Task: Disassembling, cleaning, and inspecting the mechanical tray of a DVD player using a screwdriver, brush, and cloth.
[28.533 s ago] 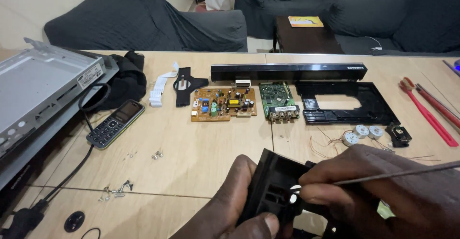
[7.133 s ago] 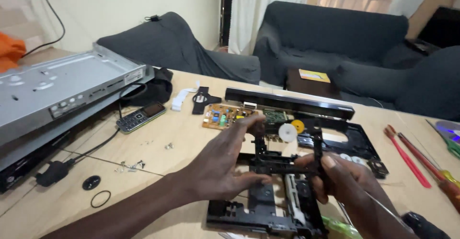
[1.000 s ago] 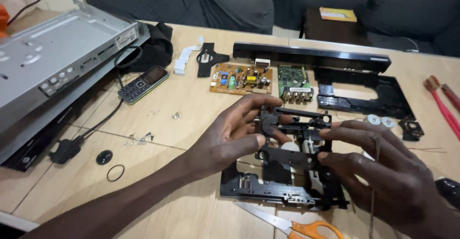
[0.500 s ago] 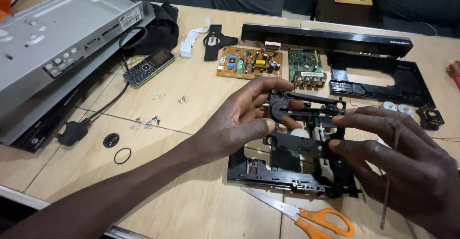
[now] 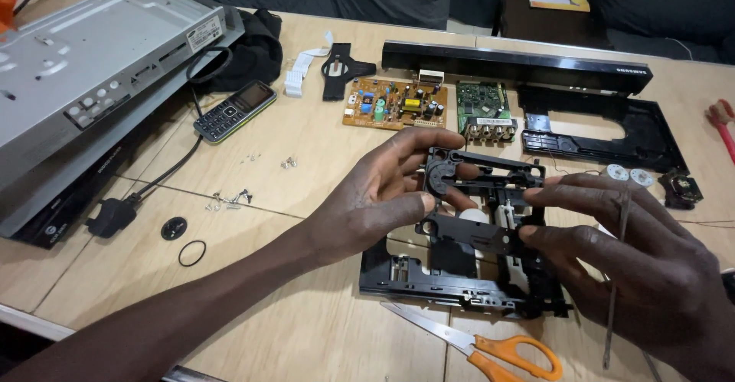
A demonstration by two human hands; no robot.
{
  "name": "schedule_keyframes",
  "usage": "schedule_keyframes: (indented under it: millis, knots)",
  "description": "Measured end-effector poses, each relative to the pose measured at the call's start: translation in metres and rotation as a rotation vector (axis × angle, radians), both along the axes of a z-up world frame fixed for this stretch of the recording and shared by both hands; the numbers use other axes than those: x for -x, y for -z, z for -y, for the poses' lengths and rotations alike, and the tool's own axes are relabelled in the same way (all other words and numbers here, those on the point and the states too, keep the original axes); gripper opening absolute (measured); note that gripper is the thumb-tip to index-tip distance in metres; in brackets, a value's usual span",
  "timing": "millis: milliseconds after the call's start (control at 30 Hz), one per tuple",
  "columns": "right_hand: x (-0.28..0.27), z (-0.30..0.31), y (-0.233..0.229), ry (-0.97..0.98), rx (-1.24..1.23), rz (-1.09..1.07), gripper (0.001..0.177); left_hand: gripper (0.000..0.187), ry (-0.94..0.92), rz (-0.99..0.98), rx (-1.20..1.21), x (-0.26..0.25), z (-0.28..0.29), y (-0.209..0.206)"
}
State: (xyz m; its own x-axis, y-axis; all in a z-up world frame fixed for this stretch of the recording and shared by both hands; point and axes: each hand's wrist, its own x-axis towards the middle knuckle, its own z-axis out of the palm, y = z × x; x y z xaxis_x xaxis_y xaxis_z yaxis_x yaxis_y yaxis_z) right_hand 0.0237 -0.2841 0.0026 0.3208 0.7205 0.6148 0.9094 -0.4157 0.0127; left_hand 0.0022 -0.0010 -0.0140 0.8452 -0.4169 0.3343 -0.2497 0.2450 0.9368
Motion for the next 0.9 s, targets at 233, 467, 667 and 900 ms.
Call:
schedule_keyframes:
  millis: [233, 467, 667, 900]
  knots:
    - [-0.003, 0.004, 0.003, 0.003, 0.036, -0.001, 0.017, 0.057, -0.017, -0.021, -0.024, 0.002, 0.0, -0.003]
    - [-0.003, 0.001, 0.004, 0.015, -0.066, -0.015, 0.012, 0.057, -0.132, -0.088, -0.008, 0.001, -0.001, -0.011]
    - [-0.016, 0.015, 0.008, 0.086, 0.056, 0.025, 0.039, 0.061, -0.11, -0.027, 0.003, 0.0, -0.006, -0.01]
    - [0.001, -0.002, -0.017, 0.19, -0.087, -0.302, 0.088, 0.057, -0.128, -0.042, -0.035, 0.002, -0.002, -0.014]
